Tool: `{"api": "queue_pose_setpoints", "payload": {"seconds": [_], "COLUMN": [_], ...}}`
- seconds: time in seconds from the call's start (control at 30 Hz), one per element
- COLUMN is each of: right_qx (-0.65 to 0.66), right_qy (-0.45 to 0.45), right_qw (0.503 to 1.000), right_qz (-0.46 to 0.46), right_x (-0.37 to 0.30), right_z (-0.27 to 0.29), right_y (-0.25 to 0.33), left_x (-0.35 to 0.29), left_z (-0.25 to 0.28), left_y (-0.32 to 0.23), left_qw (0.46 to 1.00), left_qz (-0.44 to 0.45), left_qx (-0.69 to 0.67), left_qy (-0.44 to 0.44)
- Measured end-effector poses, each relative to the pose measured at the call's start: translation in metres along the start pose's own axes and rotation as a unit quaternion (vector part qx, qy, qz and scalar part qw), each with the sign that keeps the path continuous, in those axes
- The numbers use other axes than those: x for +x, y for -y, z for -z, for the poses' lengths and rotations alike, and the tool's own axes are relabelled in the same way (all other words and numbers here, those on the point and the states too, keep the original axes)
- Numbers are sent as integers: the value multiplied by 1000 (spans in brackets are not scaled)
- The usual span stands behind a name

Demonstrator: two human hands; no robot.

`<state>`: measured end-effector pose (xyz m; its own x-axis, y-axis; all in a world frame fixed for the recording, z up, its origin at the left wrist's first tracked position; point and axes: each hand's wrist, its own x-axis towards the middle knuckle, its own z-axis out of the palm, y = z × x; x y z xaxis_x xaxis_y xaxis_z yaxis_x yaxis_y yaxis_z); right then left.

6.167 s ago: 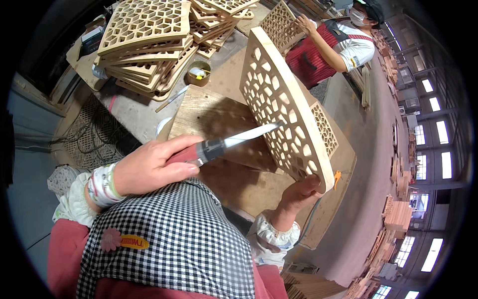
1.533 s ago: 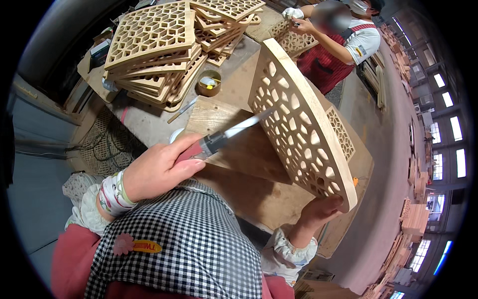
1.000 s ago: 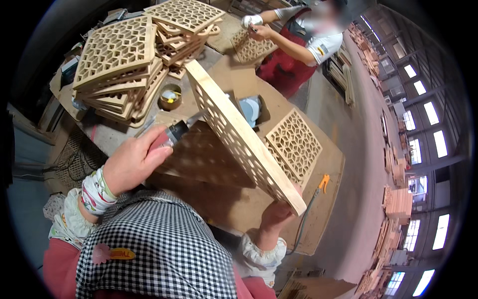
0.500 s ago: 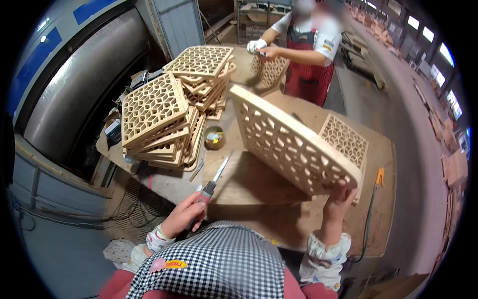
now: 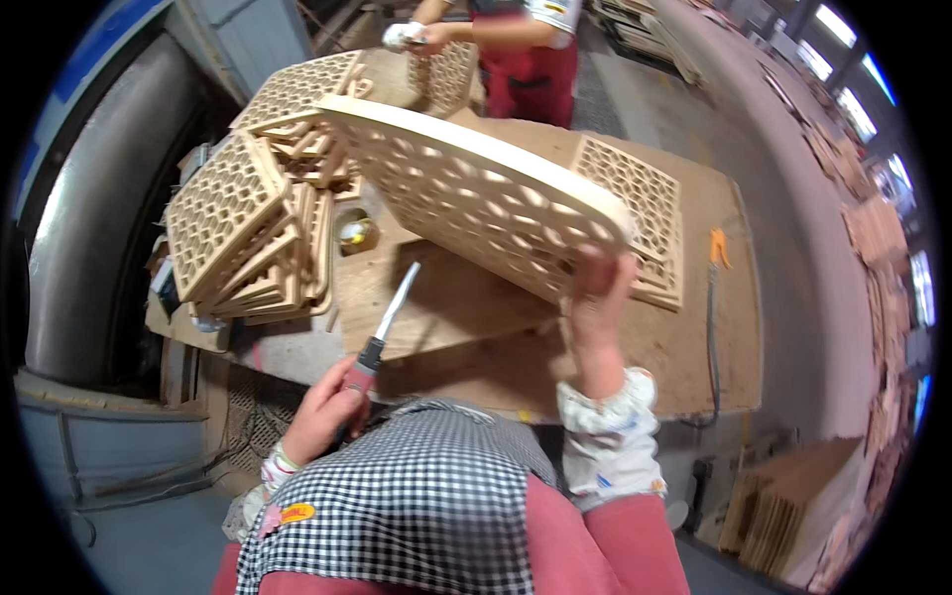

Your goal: The person holds a wooden lattice panel and sands the interior of its geometric cutouts using a handheld pneumatic or electric sanding tool, while another worker operates at an adjacent bench.

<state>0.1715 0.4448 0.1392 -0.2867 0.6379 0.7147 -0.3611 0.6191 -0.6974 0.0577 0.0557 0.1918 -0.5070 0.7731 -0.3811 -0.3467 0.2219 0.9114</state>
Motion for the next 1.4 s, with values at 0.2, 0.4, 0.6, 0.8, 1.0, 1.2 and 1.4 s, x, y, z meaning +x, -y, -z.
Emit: {"api": "queue_pose_setpoints", "payload": {"seconds": [0.2, 0.4, 0.6, 0.8, 1.0, 1.2, 1.4], "right_qx": [14, -137, -145, -95, -120, -112, -118], "right_qy": [-19, -9, 27, 45, 63, 145, 175], "right_qw": [995, 990, 989, 994, 991, 982, 976], "right_qz": [93, 42, -26, -36, 7, 53, 51], "right_x": [2, 9, 4, 6, -1, -13, -27], "right_z": [-58, -55, -49, -70, -83, -91, -89], "right_y": [3, 47, 49, 71, 85, 113, 108], "left_x": [-5, -1, -2, -24, -38, -42, -41], "left_z": [-11, -27, -26, -18, -20, -27, -33], "left_y": [-39, -74, -73, -91, -102, -100, -98], "left_qw": [1000, 989, 965, 963, 958, 956, 954], "left_qz": [-6, -55, -142, -144, -157, -111, -99], "left_qx": [-8, 121, 221, 223, 239, 271, 280], "left_qy": [29, 60, 26, 51, 26, -28, -46]}}
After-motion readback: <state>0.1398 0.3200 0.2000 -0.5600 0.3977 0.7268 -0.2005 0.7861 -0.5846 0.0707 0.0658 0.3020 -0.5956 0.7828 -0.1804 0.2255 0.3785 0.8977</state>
